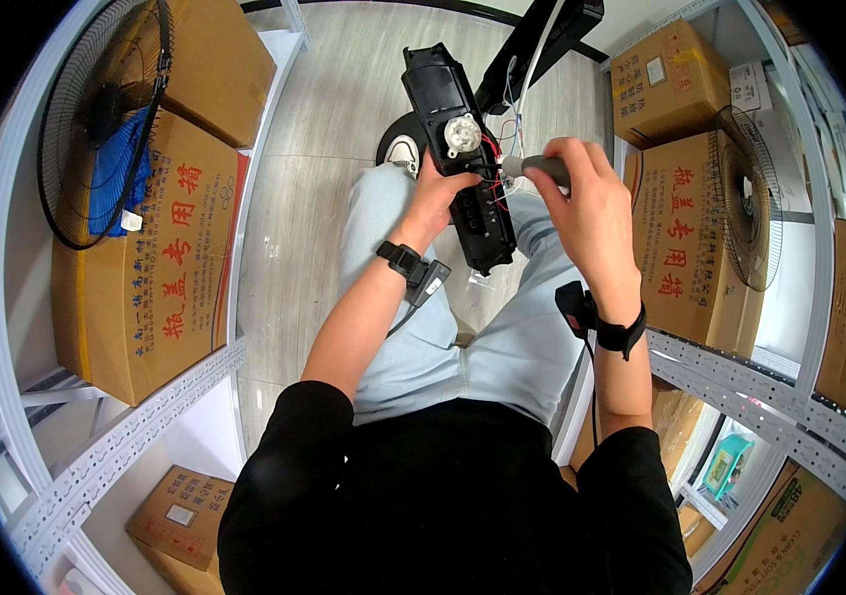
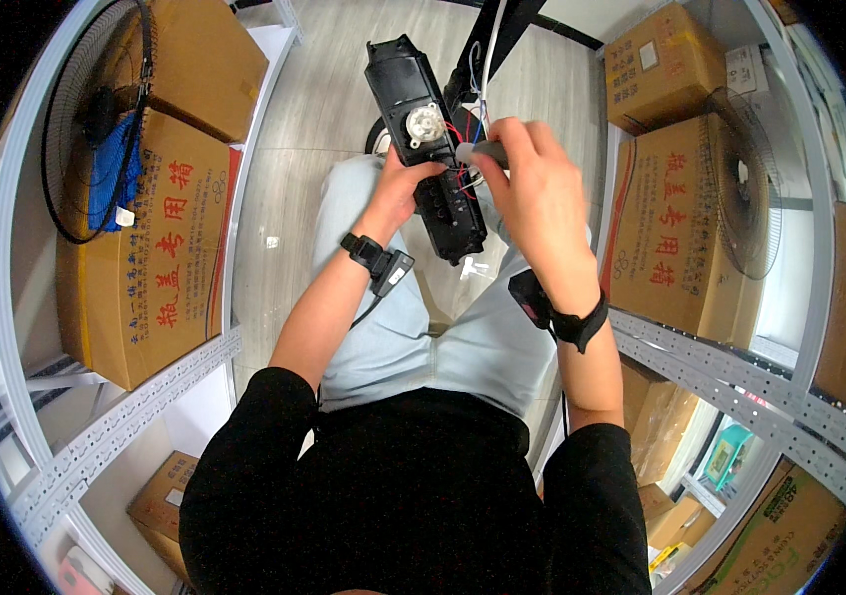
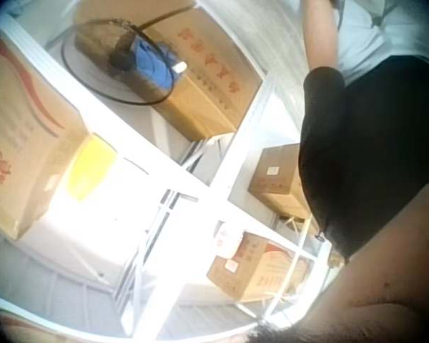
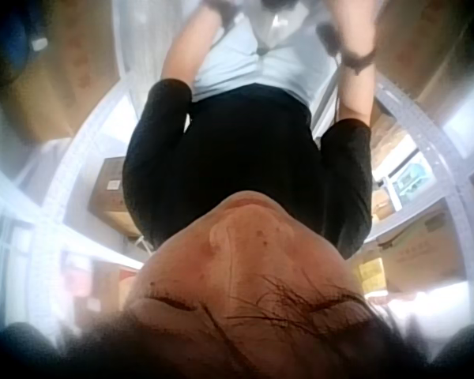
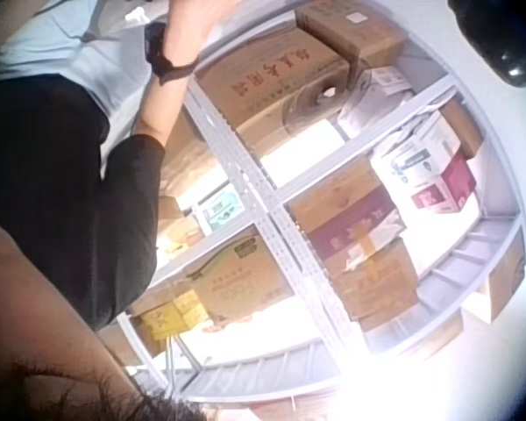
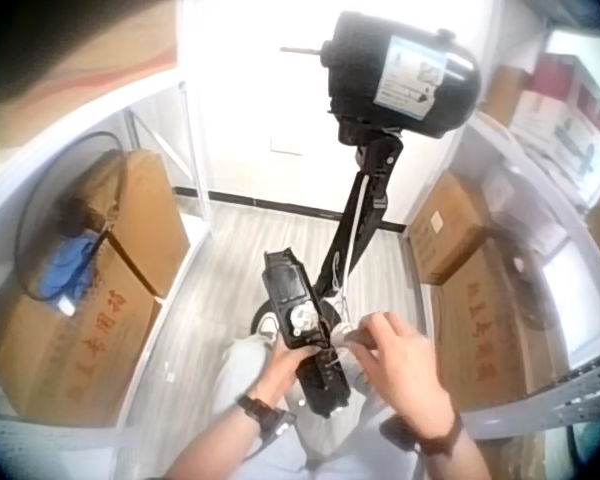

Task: The person sits on the floor and uses a screwdriver to manipulate wires and components inside a black plastic housing. They repeatedly tighten and loosen screws and adjust internal wiring throughout the clip.

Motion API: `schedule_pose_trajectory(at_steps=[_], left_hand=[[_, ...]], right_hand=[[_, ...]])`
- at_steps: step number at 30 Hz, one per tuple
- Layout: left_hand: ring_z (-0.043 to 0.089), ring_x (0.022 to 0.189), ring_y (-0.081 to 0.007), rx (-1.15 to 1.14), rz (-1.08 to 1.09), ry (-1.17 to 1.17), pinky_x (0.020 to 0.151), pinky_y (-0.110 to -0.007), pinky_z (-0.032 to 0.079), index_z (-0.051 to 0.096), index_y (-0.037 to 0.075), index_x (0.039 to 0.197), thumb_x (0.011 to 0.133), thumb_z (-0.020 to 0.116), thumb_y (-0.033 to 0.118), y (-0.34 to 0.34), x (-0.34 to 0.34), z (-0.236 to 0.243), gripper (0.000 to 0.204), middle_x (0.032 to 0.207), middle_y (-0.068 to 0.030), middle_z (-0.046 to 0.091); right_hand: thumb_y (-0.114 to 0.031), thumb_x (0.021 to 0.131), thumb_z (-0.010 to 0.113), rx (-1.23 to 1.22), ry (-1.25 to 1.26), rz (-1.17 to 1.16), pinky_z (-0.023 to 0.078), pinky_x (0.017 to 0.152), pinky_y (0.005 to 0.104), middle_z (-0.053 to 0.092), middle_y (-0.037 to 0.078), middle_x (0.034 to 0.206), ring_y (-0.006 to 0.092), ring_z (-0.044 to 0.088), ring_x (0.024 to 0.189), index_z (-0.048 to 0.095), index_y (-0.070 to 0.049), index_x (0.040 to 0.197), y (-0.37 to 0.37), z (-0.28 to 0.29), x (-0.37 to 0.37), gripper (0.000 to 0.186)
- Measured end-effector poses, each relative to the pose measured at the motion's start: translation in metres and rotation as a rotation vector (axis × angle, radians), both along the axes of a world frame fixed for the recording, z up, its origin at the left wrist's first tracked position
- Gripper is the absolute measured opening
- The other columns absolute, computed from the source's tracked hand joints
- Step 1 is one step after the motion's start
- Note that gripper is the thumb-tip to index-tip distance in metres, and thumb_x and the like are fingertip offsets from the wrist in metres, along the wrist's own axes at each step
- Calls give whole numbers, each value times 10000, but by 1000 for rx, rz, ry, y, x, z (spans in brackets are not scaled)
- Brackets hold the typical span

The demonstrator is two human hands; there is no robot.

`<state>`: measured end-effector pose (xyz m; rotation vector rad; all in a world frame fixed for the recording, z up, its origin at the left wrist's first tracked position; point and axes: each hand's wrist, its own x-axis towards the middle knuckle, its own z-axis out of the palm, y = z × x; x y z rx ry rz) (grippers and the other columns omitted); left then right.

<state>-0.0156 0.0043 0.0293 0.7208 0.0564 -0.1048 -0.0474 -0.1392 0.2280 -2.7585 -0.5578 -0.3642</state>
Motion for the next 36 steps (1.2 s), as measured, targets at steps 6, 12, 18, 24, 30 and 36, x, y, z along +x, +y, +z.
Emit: schedule_pose_trajectory(at_steps=[6, 12, 18, 24, 30, 36], left_hand=[[646, 1044, -214, -40, -13, 22, 883, -368, 562, 442, 86, 1311, 750, 654, -160, 3, 0, 2, 648, 1173, -82, 626], [652, 1032, -215, -37, 4, 30, 876, -369, 566, 441, 74, 1314, 754, 653, -157, 1, 0, 3, 642, 1166, -82, 631], [654, 1025, -212, -7, -16, 14, 873, -368, 567, 442, 78, 1315, 764, 651, -148, 0, 2, -6, 631, 1146, -75, 633], [656, 1020, -226, -59, -29, 20, 872, -370, 574, 431, 82, 1328, 765, 647, -142, 3, -1, 4, 643, 1164, -92, 620], [658, 1014, -226, -43, -18, 18, 860, -369, 587, 425, 69, 1334, 766, 630, -150, 2, -2, 8, 643, 1163, -96, 623], [661, 998, -218, -44, -14, 16, 846, -364, 583, 444, 72, 1330, 763, 623, -165, 3, 0, 4, 640, 1152, -92, 628]], right_hand=[[-140, 825, 766, 34, 62, -93, 526, 681, 440, 617, 134, 1046, 346, 658, 864, 601, -74, 1059, 9, 6, -8, 294], [-243, 839, 772, 39, -113, 151, 545, 651, 423, 624, 112, 1018, 334, 673, 796, 622, -89, 1049, -4, 2, 1, 300], [-207, 822, 786, -34, 64, -207, 539, 698, 415, 605, 105, 1032, 321, 662, 870, 627, -90, 1054, 4, -6, 0, 305], [-216, 860, 747, 225, -112, 55, 537, 660, 411, 623, 101, 977, 324, 666, 802, 623, -96, 1034, 13, 3, -7, 246], [-183, 858, 745, 68, 26, 58, 541, 709, 432, 589, 131, 1082, 349, 664, 885, 594, -88, 1121, -5, -1, 2, 319], [-166, 867, 726, 38, -48, -131, 545, 686, 439, 585, 149, 1113, 374, 661, 835, 563, -83, 1172, 7, -2, -5, 356]])
